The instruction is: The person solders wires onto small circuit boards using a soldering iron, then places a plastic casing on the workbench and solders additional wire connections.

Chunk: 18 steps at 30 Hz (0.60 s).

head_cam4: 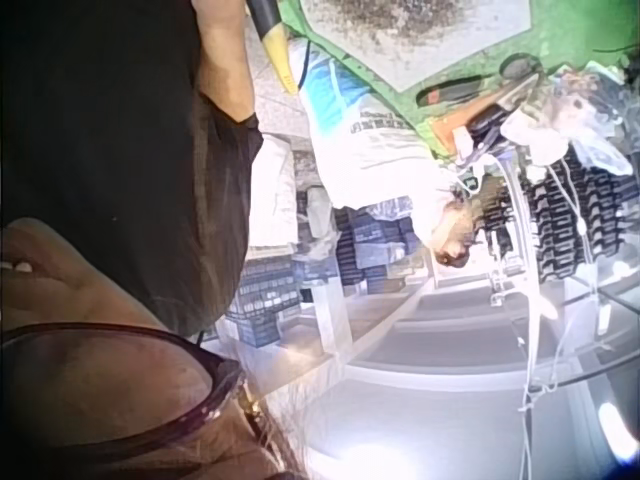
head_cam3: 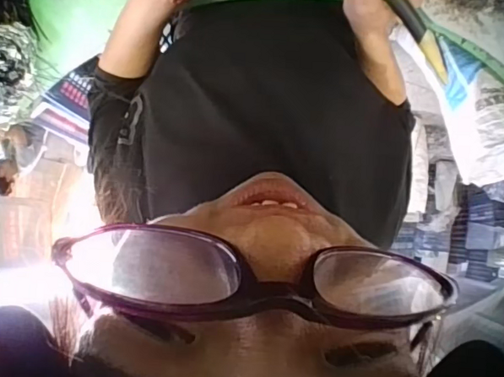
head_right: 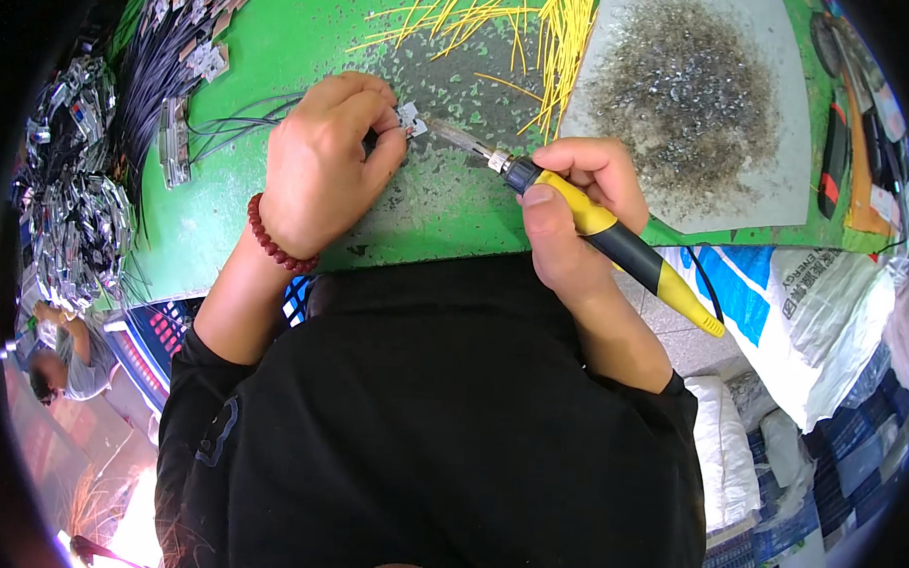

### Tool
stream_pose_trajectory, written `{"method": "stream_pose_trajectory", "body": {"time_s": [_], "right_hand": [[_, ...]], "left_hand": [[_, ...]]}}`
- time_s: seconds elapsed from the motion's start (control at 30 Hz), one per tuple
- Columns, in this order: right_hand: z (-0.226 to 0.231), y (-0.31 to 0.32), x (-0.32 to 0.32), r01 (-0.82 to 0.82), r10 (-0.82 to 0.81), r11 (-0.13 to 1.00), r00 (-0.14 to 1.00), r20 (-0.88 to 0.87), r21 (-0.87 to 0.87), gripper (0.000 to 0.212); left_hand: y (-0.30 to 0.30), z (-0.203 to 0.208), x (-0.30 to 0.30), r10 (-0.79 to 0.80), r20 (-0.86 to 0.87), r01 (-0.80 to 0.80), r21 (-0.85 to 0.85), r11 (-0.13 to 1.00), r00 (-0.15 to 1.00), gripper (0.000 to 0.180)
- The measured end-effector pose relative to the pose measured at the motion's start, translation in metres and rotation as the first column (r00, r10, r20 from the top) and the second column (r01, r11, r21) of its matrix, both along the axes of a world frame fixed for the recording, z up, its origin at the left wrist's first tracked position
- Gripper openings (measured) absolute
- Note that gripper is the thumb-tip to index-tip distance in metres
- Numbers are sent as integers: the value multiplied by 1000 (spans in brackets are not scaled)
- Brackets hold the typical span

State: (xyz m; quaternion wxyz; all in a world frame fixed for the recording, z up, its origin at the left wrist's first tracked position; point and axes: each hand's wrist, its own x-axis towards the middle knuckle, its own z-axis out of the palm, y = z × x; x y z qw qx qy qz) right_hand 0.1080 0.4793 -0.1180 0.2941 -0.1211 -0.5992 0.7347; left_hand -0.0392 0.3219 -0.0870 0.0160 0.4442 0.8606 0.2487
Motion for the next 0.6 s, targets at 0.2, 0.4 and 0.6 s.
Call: {"method": "stream_pose_trajectory", "body": {"time_s": [0.2, 0.4, 0.6], "right_hand": [[-1, 0, 0, -2, 2, 1000, 1000, -11, 9, 27], [-3, 1, 1, -8, 8, 1000, 1000, -1, 14, 27], [-1, 0, -2, -13, 13, 1000, 1000, 0, 22, 24]], "left_hand": [[-2, 0, -2, -24, 31, 23, 27, 999, 999, 5], [-3, -2, -5, -42, 85, 39, 32, 999, 996, 8], [-2, 4, -3, -33, 64, 35, -37, 999, 997, 7]]}}
